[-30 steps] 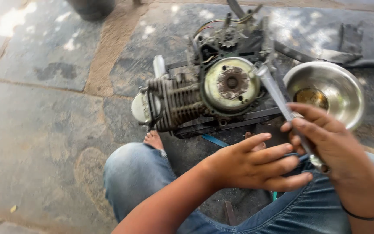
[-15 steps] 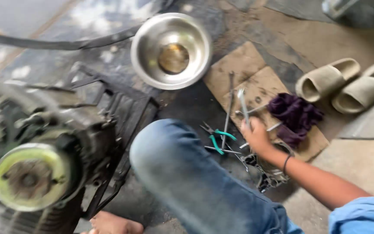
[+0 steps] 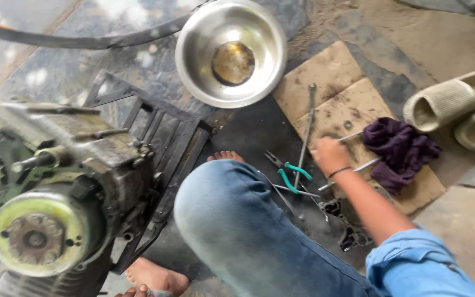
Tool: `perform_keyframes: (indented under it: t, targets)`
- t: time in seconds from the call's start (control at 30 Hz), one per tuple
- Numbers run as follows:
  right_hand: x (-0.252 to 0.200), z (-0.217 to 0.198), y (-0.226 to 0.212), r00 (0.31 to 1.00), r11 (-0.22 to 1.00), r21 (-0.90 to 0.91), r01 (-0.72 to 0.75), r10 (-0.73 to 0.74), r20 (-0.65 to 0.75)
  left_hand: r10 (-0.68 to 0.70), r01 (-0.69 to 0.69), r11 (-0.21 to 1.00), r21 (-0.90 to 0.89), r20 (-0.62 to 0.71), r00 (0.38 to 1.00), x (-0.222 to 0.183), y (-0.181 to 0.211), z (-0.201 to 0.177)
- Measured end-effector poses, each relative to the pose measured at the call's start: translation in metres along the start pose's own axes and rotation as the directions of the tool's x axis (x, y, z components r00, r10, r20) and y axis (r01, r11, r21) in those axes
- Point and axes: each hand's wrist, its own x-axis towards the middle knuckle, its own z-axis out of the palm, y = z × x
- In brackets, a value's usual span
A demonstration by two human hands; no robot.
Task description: Repairing and assembling parts of a motorcycle engine using hand tools.
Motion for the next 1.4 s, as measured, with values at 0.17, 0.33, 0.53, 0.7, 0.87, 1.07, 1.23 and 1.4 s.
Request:
perform_keyframes:
  t: [0.17, 0.33, 0.53, 0.7, 0.87, 1.07, 1.23, 1.4]
  targets:
    - [0.016, 0.011, 0.062, 0.913, 0.873, -0.478, -0.096, 0.269, 0.308, -0.067, 0.056, 0.982, 0.180, 0.054, 0.996, 0.341, 0.061, -0.105]
    - [0.000, 0.060, 0.066, 0.984, 0.811, -0.585, -0.017, 0.119, 0.136, -0.144, 0.133, 0.990, 0.056, 0.477, 0.867, 0.432, 0.100, -0.148]
    - [0.037, 0.012, 0.001, 0.996, 0.930, -0.359, -0.082, 0.087, -0.002, -0.034, 0.062, 0.997, -0.035, 0.532, 0.846, 0.469, 0.119, -0.162]
    - [0.118, -0.147, -0.095, 0.974, 0.931, 0.362, 0.055, 0.030, -0.226, -0.042, 0.084, 0.992, -0.096, 0.379, 0.925, 0.536, 0.132, -0.187]
    - [0.171, -0.269, -0.171, 0.940, 0.879, 0.356, 0.318, -0.243, -0.241, 0.019, -0.010, 0.999, -0.053, 0.172, 0.985, 0.581, 0.126, -0.214]
    - [0.139, -0.338, -0.392, 0.787, 0.710, 0.339, 0.617, -0.567, -0.245, -0.097, 0.096, 0.971, -0.219, 0.005, 0.995, 0.579, 0.126, -0.196]
    - [0.055, -0.329, -0.509, 0.726, 0.903, 0.383, 0.195, -0.396, 0.562, -0.292, 0.367, 0.920, -0.140, 0.382, 0.877, 0.556, 0.097, -0.190]
    - [0.055, -0.310, -0.517, 0.656, 0.927, 0.324, 0.189, -0.365, 0.661, -0.358, 0.496, 0.843, -0.209, 0.471, 0.806, 0.553, 0.097, -0.209]
